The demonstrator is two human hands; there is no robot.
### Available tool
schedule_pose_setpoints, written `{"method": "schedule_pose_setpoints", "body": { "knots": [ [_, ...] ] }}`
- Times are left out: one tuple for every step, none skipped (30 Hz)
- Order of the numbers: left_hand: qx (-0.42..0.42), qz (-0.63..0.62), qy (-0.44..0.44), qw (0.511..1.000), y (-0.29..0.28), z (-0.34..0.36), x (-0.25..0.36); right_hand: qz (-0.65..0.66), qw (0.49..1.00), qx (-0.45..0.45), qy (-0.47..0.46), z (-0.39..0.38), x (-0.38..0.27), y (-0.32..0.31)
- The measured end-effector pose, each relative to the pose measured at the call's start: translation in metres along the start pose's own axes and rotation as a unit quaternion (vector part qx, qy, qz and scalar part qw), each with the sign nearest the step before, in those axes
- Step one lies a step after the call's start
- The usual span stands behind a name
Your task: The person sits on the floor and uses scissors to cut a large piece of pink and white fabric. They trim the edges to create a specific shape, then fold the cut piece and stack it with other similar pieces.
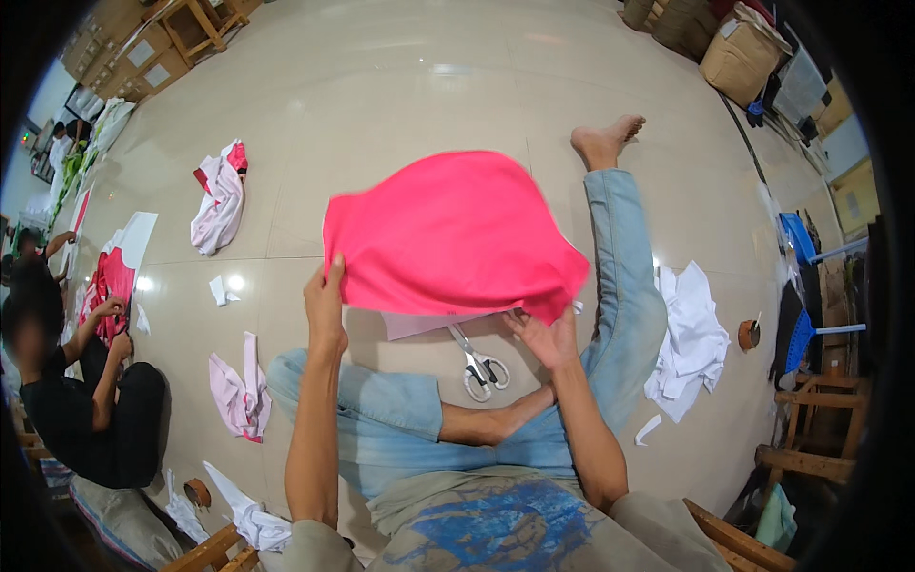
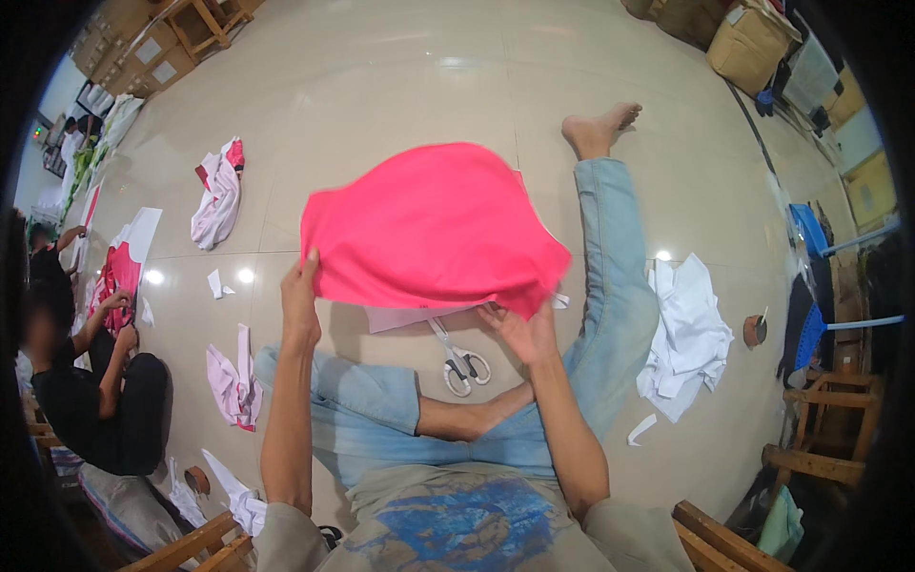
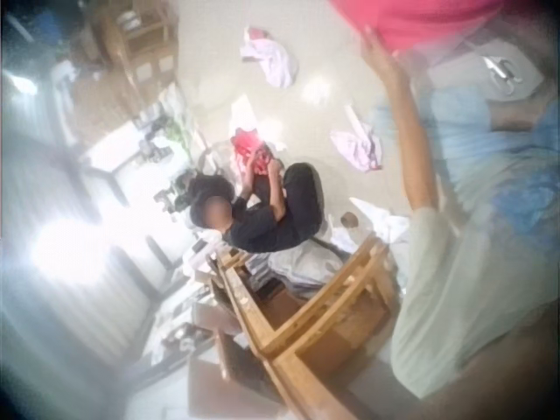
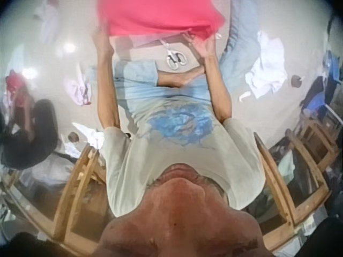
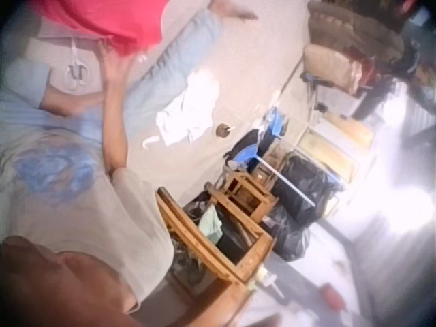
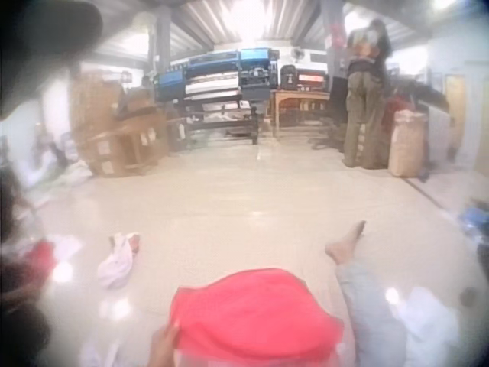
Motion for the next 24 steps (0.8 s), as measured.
{"method": "schedule_pose_setpoints", "body": {
  "knots": [
    [0.001, 0.012, -0.023, 1.000, -0.009, -0.003, -0.024, -0.121, 0.988, 0.086, -0.036, 0.011, -0.007, -0.019],
    [0.003, 0.005, -0.047, 0.999, -0.021, -0.002, -0.058, -0.130, 0.982, 0.127, -0.052, 0.019, -0.012, -0.024],
    [0.006, -0.001, -0.072, 0.997, -0.032, 0.001, -0.095, -0.139, 0.974, 0.167, -0.067, 0.026, -0.017, -0.027],
    [0.006, -0.010, -0.096, 0.995, -0.038, 0.002, -0.119, -0.148, 0.963, 0.206, -0.086, 0.031, -0.022, -0.032],
    [-0.002, -0.024, -0.111, 0.994, -0.034, -0.005, -0.132, -0.163, 0.959, 0.217, -0.076, 0.036, -0.034, -0.055],
    [-0.003, -0.035, -0.127, 0.991, -0.034, -0.015, -0.142, -0.187, 0.947, 0.249, -0.080, 0.034, -0.038, -0.062],
    [-0.003, -0.047, -0.142, 0.989, -0.035, -0.022, -0.151, -0.212, 0.933, 0.280, -0.083, 0.032, -0.041, -0.068],
    [-0.001, -0.056, -0.130, 0.990, -0.035, -0.024, -0.146, -0.235, 0.916, 0.312, -0.088, 0.027, -0.044, -0.073],
    [0.004, -0.064, -0.117, 0.991, -0.038, -0.027, -0.138, -0.309, 0.874, 0.364, -0.090, 0.015, -0.043, -0.050],
    [0.008, -0.072, -0.105, 0.992, -0.041, -0.029, -0.134, -0.445, 0.804, 0.378, -0.113, 0.017, -0.046, -0.043],
    [0.025, -0.071, -0.103, 0.992, -0.044, -0.028, -0.135, -0.569, 0.714, 0.383, -0.141, 0.018, -0.054, -0.029],
    [0.041, -0.071, -0.100, 0.992, -0.048, -0.026, -0.135, -0.679, 0.606, 0.379, -0.165, 0.018, -0.058, -0.016],
    [0.058, -0.070, -0.098, 0.991, -0.051, -0.026, -0.136, -0.770, 0.467, 0.343, -0.266, 0.018, -0.059, 0.008],
    [0.080, -0.074, -0.103, 0.989, -0.052, -0.027, -0.133, -0.772, 0.452, 0.326, -0.305, 0.022, -0.053, 0.018],
    [0.102, -0.077, -0.110, 0.986, -0.053, -0.030, -0.129, -0.773, 0.436, 0.308, -0.342, 0.024, -0.046, 0.026],
    [0.124, -0.080, -0.118, 0.982, -0.054, -0.033, -0.128, -0.773, 0.418, 0.290, -0.378, 0.026, -0.045, 0.032],
    [0.127, -0.085, -0.107, 0.982, -0.053, -0.033, -0.126, -0.788, 0.418, 0.282, -0.353, 0.037, -0.047, 0.024],
    [0.128, -0.091, -0.096, 0.983, -0.053, -0.033, -0.126, -0.785, 0.450, 0.280, -0.320, 0.047, -0.052, 0.010],
    [0.128, -0.096, -0.085, 0.983, -0.053, -0.033, -0.125, -0.781, 0.480, 0.278, -0.288, 0.056, -0.059, -0.003],
    [0.116, -0.098, -0.078, 0.985, -0.054, -0.032, -0.123, -0.776, 0.512, 0.270, -0.252, 0.061, -0.059, -0.008],
    [0.103, -0.100, -0.070, 0.987, -0.054, -0.032, -0.122, -0.709, 0.601, 0.289, -0.231, 0.057, -0.065, -0.018],
    [0.090, -0.102, -0.063, 0.989, -0.054, -0.033, -0.120, -0.633, 0.681, 0.305, -0.206, 0.048, -0.070, -0.028],
    [0.076, -0.084, -0.053, 0.992, -0.056, -0.037, -0.119, -0.549, 0.754, 0.315, -0.175, 0.038, -0.069, -0.031],
    [0.061, -0.065, -0.044, 0.995, -0.058, -0.042, -0.116, -0.501, 0.777, 0.331, -0.187, 0.021, -0.075, -0.028]
  ]
}}
Point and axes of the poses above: each hand's wrist, its own z-axis towards the middle knuckle, its own y-axis out of the palm, x = y × z, the point moved 9 cm from there along z, towards the middle knuckle, and after that the axes turned 10 degrees about x, right-handed, at the moved point
